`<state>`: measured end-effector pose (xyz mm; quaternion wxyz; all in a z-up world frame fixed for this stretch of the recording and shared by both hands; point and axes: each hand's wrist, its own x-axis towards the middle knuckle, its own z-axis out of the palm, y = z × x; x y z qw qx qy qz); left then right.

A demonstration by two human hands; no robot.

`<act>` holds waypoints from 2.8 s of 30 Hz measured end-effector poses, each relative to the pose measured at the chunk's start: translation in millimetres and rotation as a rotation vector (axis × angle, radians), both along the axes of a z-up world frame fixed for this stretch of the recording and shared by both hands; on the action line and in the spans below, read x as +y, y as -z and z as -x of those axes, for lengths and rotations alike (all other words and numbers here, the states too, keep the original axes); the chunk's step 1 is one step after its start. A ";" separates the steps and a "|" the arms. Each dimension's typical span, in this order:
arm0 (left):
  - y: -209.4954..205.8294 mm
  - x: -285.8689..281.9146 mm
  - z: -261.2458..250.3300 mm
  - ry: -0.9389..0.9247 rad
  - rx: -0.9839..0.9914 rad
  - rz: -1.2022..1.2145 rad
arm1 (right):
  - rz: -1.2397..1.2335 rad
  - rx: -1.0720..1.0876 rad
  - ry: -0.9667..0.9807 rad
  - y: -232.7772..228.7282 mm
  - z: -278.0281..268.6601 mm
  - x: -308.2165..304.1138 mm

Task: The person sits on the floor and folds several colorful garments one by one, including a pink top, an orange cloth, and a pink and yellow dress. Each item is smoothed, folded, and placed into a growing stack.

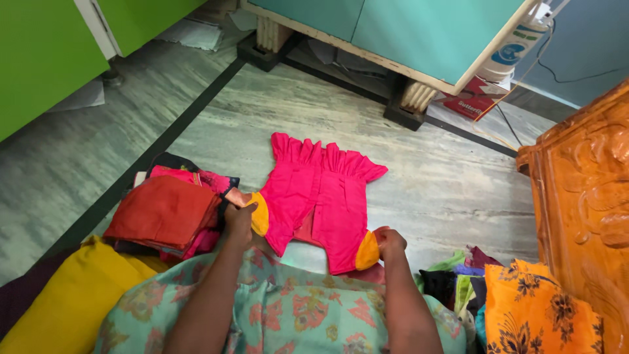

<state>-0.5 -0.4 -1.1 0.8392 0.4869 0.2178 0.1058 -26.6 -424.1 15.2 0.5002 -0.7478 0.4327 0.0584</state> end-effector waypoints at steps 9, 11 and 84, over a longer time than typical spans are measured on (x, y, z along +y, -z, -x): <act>14.0 0.9 1.2 0.047 -0.030 -0.309 | 0.018 -0.304 -0.080 -29.4 -21.0 20.9; 14.2 -3.3 1.9 0.078 -0.031 -0.492 | 0.009 -0.447 -0.134 -30.7 -22.2 23.7; -60.0 -93.1 62.1 0.462 -0.447 -0.900 | 0.644 -1.095 -1.168 -101.5 3.9 140.3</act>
